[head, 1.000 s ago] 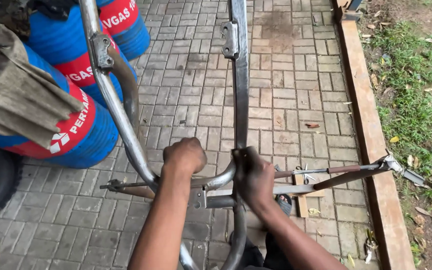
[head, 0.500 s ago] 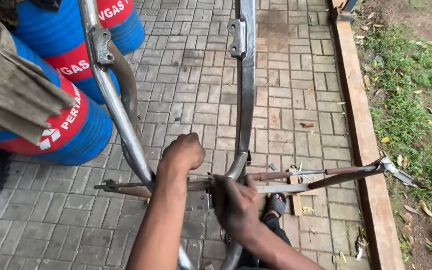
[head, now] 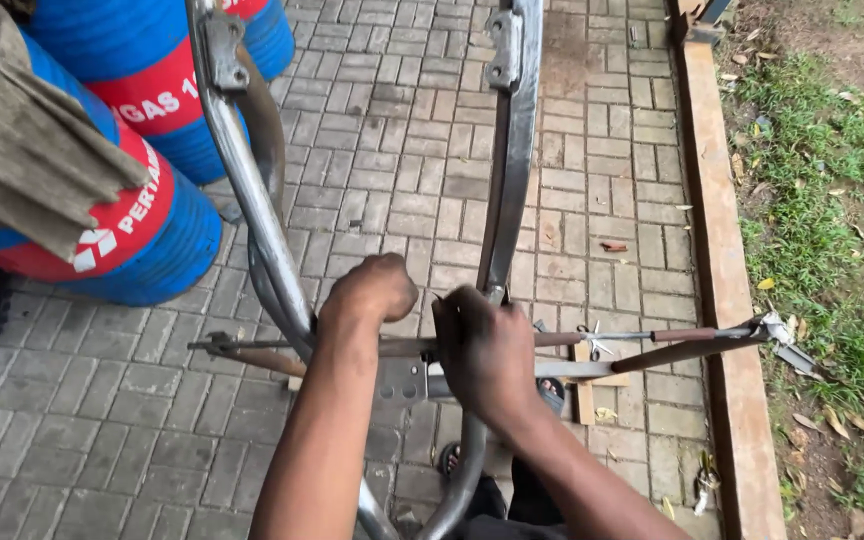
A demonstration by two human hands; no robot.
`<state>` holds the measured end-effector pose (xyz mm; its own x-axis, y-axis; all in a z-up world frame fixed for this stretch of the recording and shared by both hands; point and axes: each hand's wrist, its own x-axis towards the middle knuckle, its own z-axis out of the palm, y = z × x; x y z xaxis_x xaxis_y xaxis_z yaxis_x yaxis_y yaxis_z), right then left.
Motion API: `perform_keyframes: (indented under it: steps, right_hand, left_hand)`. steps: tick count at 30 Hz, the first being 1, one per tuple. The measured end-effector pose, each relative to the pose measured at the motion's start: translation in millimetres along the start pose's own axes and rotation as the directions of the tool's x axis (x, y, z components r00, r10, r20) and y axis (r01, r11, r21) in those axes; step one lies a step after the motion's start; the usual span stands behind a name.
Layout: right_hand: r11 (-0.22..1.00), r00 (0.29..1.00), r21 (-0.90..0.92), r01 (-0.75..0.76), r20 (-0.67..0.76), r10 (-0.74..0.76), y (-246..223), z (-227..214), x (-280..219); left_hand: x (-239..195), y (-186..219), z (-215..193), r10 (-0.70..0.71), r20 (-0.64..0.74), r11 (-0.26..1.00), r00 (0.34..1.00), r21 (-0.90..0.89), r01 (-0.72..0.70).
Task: The person scrapes a metal frame with a flat metal tool, repeatedly rubbing the tool along the frame's surface to remove residue or rust. The person holds the frame steady with one hand while scraping with the other.
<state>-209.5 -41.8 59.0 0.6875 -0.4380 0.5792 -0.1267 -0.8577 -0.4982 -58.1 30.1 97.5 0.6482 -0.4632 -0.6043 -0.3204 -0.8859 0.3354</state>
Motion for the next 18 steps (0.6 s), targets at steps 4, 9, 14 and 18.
perform_keyframes:
  steps: [4,9,14,18]
  right_hand:
    - [0.999,0.993,0.021,-0.05,0.105,0.047,-16.5,-17.2,3.4]
    - [1.0,0.987,0.002,-0.001,0.162,0.001,-6.9,-4.7,15.4]
    - [0.995,0.951,-0.09,-0.049,0.3,0.074,-15.5,-30.6,4.3]
    - [0.984,0.908,-0.159,-0.083,0.394,0.141,-11.0,-14.7,27.6]
  left_hand:
    - [2.7,4.3,-11.0,0.008,-0.015,1.0,1.0,-0.01,-0.008]
    - [1.1,1.8,-5.4,0.002,0.002,0.999,1.0,-0.032,-0.002]
    - [19.9,-1.1,-3.0,0.017,-0.01,1.0,1.0,-0.016,-0.017]
    - [9.1,-2.9,4.1,0.017,0.0,0.999,1.0,-0.045,-0.017]
